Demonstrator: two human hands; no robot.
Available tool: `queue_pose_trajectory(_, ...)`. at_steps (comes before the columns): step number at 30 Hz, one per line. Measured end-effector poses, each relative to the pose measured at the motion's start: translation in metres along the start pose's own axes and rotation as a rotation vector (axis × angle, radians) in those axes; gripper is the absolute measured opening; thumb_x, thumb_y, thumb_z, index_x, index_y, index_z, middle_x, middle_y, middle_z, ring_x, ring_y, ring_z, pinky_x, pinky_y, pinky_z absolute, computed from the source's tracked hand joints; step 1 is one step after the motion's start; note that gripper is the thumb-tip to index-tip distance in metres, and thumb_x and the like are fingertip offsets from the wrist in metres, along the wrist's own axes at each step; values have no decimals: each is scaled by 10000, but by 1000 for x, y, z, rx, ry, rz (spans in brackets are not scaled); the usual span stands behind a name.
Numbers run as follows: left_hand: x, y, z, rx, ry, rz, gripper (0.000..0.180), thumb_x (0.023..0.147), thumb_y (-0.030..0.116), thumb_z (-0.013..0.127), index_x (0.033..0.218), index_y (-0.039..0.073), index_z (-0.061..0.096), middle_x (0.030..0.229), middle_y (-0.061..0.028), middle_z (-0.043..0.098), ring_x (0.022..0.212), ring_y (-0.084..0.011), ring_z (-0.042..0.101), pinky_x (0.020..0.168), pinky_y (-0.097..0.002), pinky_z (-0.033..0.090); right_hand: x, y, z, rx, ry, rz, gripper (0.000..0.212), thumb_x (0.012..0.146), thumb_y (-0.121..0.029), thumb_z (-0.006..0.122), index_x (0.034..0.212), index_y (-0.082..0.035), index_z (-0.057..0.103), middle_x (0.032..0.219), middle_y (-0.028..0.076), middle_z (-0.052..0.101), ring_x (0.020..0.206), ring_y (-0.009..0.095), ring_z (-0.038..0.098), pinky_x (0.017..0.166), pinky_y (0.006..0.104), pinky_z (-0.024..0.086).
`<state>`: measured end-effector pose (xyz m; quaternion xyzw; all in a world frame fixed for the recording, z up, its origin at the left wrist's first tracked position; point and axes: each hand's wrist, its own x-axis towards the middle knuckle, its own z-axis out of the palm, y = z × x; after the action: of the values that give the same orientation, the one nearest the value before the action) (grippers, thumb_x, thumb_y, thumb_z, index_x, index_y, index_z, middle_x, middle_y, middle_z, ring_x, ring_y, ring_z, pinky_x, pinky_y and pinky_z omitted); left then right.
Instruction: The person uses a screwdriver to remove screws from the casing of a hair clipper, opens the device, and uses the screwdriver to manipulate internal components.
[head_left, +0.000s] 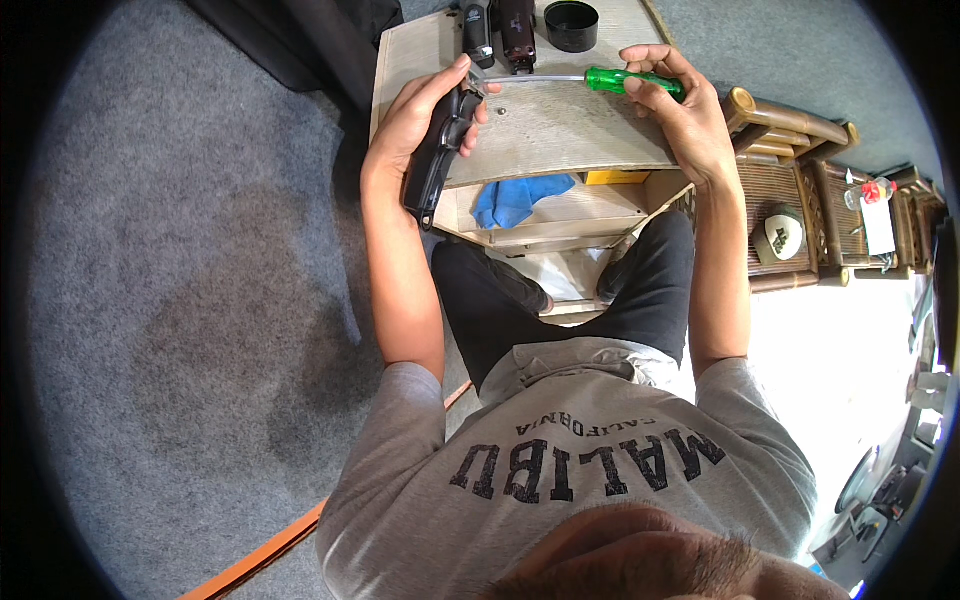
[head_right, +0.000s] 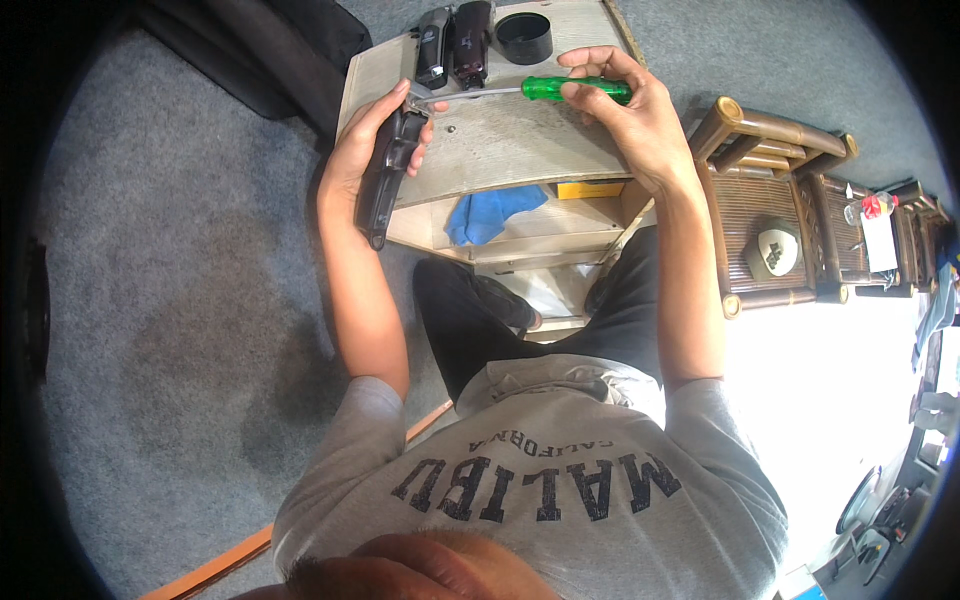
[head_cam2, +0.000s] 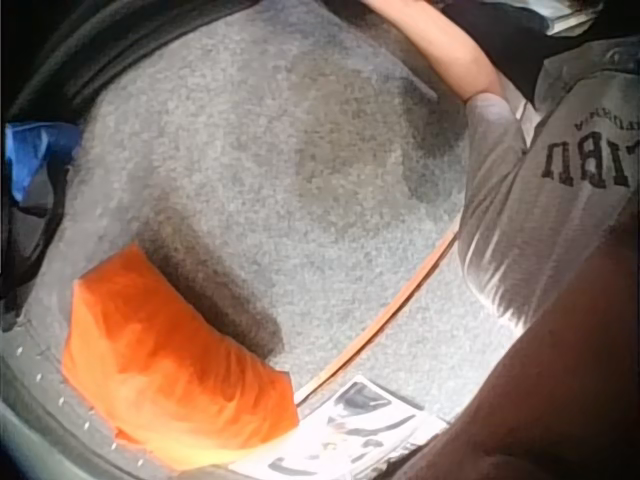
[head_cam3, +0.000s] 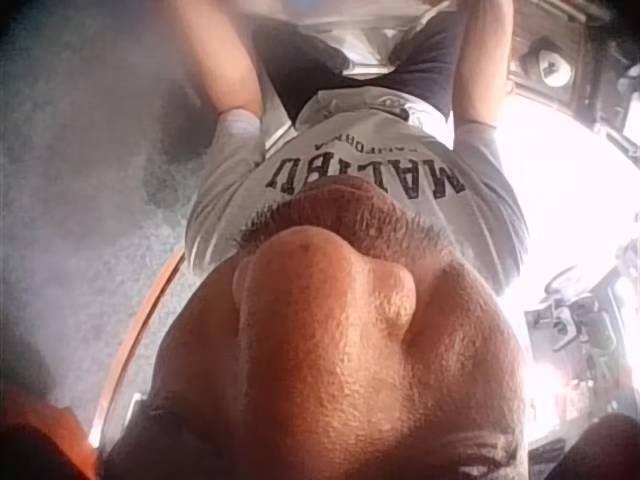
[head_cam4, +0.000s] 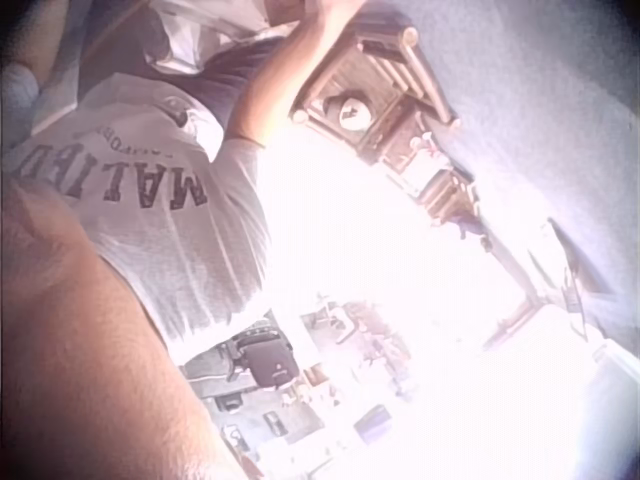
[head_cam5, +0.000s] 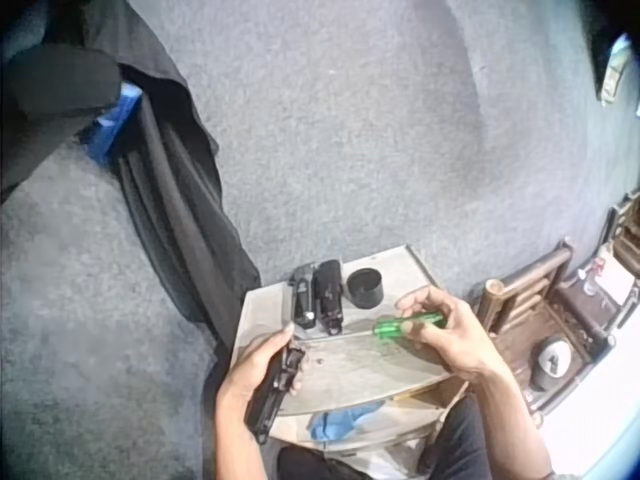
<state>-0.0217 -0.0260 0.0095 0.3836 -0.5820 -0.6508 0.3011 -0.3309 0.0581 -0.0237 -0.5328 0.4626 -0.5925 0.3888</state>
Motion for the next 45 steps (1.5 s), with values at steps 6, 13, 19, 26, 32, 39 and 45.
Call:
queue_pose_trajectory(6,0,-1,-1,23,-22,25,629,1086,518,591,1238,-81,706,784,-59,701,564,-103,650,513,-247,541,1,3,-1,4,-8,-14,306,916,-118,778,1215,-60,758,1080,31,715,889,104,600,840,269,504)
queue_pose_trajectory(13,0,0,1,25,16,6,597,1077,520,609,1196,-53,725,774,-55,700,556,-100,647,506,-245,536,2,5,-2,-29,-16,-17,290,929,-137,798,1206,-61,759,1023,27,726,833,88,597,806,257,507)
queue_pose_trajectory(19,-1,2,-6,21,-24,-47,565,1067,513,629,1191,-28,737,761,-41,687,527,-97,621,490,-242,510,2,5,2,77,-29,0,295,972,-218,827,1180,-23,752,890,32,721,790,87,611,798,258,516)
queue_pose_trajectory(26,-2,4,1,80,4,-36,581,1065,507,640,1195,-52,732,738,-31,665,521,-94,612,476,-239,491,1,6,0,17,-30,-70,303,1000,-271,803,1180,-31,760,943,40,730,847,93,652,818,257,532)
queue_pose_trajectory(32,-5,7,5,118,23,-28,594,1070,509,632,1191,-65,725,726,-24,657,518,-94,607,471,-243,489,-2,1,1,-76,-17,-108,277,1010,-250,790,1177,-32,756,1036,38,743,903,98,673,842,274,560)
queue_pose_trajectory(39,-5,6,3,148,1,-8,585,1081,503,613,1187,-64,712,721,-18,650,516,-97,603,472,-250,486,-7,1,-3,-133,-66,-214,236,1032,-180,760,1211,-36,707,1160,23,722,1003,103,669,895,262,534)
queue_pose_trajectory(45,-3,5,-1,139,-37,-19,600,1082,513,608,1190,-69,709,724,-22,651,523,-97,603,482,-247,487,-6,-3,2,-100,-27,-195,302,1053,-263,737,1218,-10,717,1055,52,748,972,100,697,869,273,560)
